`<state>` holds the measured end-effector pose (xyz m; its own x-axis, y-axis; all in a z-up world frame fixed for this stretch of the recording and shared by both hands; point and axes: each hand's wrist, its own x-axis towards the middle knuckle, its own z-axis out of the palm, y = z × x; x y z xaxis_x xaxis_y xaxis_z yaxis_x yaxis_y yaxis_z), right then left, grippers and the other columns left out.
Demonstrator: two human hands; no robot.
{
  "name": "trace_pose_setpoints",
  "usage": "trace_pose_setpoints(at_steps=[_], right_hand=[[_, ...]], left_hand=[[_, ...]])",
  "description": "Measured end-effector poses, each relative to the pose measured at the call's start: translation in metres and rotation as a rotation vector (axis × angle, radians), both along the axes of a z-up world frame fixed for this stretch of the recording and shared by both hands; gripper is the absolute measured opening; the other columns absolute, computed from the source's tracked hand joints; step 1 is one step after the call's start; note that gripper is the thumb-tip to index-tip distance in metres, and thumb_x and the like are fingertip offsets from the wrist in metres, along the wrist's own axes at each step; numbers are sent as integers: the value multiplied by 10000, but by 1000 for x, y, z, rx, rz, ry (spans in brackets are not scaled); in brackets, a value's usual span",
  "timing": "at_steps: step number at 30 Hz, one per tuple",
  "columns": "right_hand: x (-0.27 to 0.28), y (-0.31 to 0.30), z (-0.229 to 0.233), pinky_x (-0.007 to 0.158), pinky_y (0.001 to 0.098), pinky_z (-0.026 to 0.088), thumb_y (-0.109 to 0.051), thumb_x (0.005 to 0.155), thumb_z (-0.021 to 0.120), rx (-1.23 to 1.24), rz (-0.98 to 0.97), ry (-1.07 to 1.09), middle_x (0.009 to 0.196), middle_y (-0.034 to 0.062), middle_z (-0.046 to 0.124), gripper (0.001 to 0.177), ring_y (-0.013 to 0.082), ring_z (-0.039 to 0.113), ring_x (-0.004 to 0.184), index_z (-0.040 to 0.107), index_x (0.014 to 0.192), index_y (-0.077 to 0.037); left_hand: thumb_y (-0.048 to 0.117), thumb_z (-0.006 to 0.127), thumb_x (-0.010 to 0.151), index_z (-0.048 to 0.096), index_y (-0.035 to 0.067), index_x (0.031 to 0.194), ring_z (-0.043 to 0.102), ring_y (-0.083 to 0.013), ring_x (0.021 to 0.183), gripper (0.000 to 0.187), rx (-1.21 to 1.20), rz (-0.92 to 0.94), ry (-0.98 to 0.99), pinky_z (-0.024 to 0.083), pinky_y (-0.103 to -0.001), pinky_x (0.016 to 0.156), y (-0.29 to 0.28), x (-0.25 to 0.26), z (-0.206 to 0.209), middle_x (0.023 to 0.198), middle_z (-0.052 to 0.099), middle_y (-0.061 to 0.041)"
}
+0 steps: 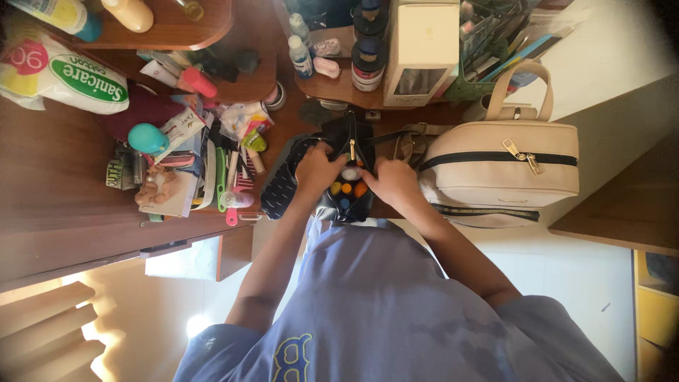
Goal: The person packs a black toiletry bag with several small bottles and containers from a cluttered countertop. They place items one by one into the bag, then close the zipper and adjust the contents. The person also handles a small pouch and places it into the bag before zipping it closed.
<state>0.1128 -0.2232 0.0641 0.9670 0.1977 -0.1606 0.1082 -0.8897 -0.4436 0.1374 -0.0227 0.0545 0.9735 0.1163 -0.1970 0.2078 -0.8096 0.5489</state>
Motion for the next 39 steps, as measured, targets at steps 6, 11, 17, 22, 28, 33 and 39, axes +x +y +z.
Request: trace_pose_setpoints(at_steps=[6,11,17,22,28,33,39], right_hand=[[9,8,-9,657,557,566,-480,959,609,9,-42,-1,759,228,712,455,443,708,739,674,859,-41],[6,5,-16,638,549,567,-331,946,589,55,-15,-74,755,223,712,310,434,711,697,653,895,-32],[4,-1,-15,651,534,565,-303,959,598,122,36,-129,775,204,719,281,423,707,694,639,878,-37],[3,0,-7,637,515,555,-276,902,669,210,64,-214,822,135,702,215,389,706,717,630,836,-76],[3,2,-8,630,480,536,-191,814,712,315,109,-474,891,153,636,187,395,692,783,608,927,-84],[29,0,-19,672,424,564,-123,934,672,693,-135,-48,895,147,712,175,335,724,744,622,1085,-51],[32,-9,-14,733,406,574,-44,922,646,645,109,-306,976,221,724,210,343,726,840,666,1130,-21]], left_hand=[[377,720,817,697,125,1132,676,-348,1092,405,0,-119,-21,547,-467,880,-3,5,14,1176,677,-125],[220,663,872,630,163,1291,611,-389,1094,424,31,-203,-201,540,-510,846,-11,-10,19,1190,635,-117],[147,610,902,631,154,1281,604,-335,1114,379,225,-230,-362,583,-463,806,-14,-18,-3,1165,644,-70],[186,616,940,655,138,1200,607,-338,1109,268,137,-204,-333,571,-469,806,-14,-13,-14,1150,650,-81],[244,702,853,681,156,1155,604,-352,1077,315,-71,-109,-153,521,-477,898,-12,2,-4,1123,650,-93],[213,707,852,654,151,1202,614,-311,1114,360,74,-237,-268,511,-492,895,-16,-1,13,1117,628,-82],[231,767,804,625,105,1252,586,-343,1089,487,65,-325,-345,504,-489,877,-28,-1,24,1140,598,-109]])
